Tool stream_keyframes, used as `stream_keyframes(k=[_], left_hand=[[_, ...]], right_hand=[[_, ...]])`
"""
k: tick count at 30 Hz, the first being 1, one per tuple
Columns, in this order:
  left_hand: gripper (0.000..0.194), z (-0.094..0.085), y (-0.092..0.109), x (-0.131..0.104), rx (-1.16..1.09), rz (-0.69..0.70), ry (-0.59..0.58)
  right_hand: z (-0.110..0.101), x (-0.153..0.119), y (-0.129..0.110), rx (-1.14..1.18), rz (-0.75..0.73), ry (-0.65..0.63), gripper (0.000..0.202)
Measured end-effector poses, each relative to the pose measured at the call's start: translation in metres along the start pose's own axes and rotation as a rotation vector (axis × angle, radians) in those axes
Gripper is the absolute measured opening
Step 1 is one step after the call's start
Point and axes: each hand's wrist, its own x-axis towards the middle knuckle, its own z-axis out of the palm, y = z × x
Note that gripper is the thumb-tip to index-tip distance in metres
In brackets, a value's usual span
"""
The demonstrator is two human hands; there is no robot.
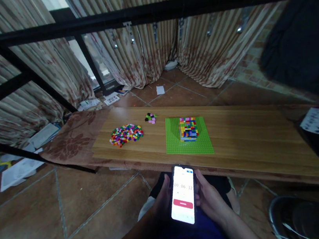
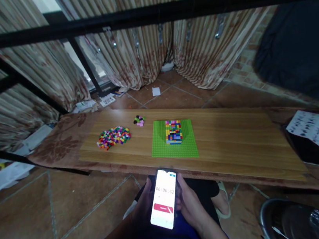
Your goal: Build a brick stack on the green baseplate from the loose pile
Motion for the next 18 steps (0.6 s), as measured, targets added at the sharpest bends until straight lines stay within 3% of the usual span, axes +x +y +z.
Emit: stream_keyframes(k=[9, 18], left_hand=[[0.093, 0.009, 0.003, -0.014, -0.056, -0.281, -0.129], [0.082, 0.001, -0.006, -0.002, -0.084, -0.223, -0.079]], right_hand=[[0.001, -0.020, -0.021, -0.073, -0.014, -0.184, 0.065], [0.013, -0.014, -0.038, -0.076, -0.124, -0.166, 0.056]])
